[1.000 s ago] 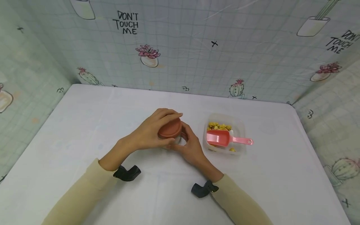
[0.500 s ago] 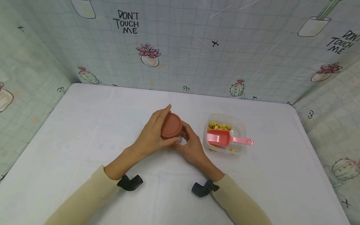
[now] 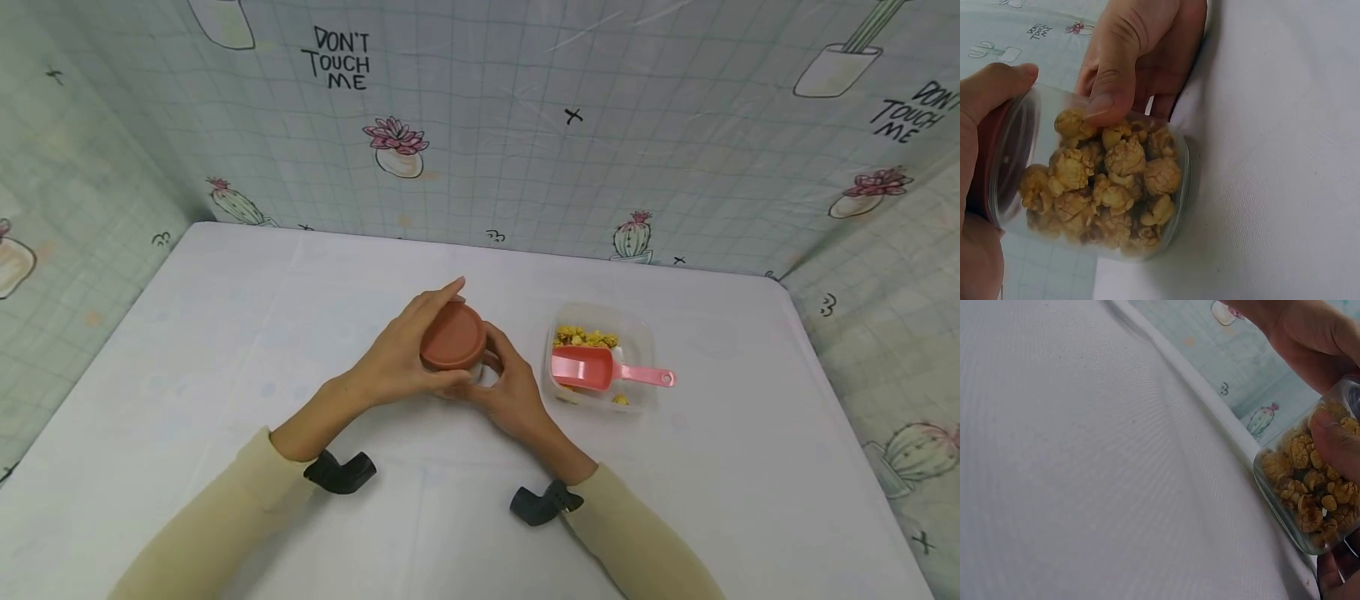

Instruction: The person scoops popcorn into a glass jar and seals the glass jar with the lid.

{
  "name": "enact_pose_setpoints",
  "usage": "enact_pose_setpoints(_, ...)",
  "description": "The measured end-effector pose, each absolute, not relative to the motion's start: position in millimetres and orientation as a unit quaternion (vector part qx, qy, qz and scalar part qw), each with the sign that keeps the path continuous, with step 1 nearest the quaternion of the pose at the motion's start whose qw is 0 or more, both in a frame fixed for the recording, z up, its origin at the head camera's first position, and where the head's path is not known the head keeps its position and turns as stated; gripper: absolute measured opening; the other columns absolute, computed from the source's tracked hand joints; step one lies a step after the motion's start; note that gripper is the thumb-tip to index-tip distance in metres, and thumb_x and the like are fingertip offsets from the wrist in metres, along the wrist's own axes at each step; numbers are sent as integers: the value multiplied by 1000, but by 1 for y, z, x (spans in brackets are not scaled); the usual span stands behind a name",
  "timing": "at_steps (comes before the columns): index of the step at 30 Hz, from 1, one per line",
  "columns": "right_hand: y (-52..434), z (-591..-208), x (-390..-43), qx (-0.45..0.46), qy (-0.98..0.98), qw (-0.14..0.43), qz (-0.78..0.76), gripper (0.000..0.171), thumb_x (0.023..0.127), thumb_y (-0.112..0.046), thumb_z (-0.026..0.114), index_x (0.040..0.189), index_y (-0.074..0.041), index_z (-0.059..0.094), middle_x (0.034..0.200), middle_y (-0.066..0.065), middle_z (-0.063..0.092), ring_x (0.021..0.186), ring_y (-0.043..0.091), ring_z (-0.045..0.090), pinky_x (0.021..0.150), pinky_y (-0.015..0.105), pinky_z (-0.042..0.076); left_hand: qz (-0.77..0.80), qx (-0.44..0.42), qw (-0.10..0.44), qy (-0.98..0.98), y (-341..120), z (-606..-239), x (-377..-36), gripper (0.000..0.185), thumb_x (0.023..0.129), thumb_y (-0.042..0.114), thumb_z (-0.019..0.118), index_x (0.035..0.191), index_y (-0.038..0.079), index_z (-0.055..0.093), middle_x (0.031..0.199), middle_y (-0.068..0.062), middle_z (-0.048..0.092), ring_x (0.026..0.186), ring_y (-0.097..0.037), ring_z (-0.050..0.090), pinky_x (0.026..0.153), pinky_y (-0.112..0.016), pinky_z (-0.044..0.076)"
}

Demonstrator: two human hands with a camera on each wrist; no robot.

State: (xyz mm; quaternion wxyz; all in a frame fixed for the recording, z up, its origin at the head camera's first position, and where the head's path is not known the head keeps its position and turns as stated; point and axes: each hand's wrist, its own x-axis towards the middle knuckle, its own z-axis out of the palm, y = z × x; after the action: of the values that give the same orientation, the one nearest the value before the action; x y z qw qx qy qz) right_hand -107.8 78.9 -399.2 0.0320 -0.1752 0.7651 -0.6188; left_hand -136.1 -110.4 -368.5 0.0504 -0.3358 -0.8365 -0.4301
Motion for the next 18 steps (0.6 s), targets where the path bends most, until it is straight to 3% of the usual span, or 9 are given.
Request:
enact_pose_setpoints(8,79,-402,-109,-179,764,28,-620,83,73,-8,84,143,-10,40,138,1,50,124,17,46,103,36,41,-453,-356,27,-817,-115,-370,-141,104,71,24,87,153,20,24,136,-5,44,117,-19,47,91,-44,48)
enact_pose_setpoints(15,80,-432,-119,-179,768,20,-615,87,71,-17,87,143,-28,40,136,-11,49,124,9,45,102,29,41,-463,-374,15,-803,-116,-371,-146,96,71,23,87,149,15,31,136,-6,46,119,-18,46,94,-43,47)
enact_pose_setpoints(18,81,-433,-120,-180,769,19,-613,87,71,-17,87,143,-29,40,136,-12,49,124,9,44,102,28,41,-466,-381,15,-799,-116,-371,-148,89,71,23,87,145,15,39,137,-3,46,120,-18,46,93,-42,47)
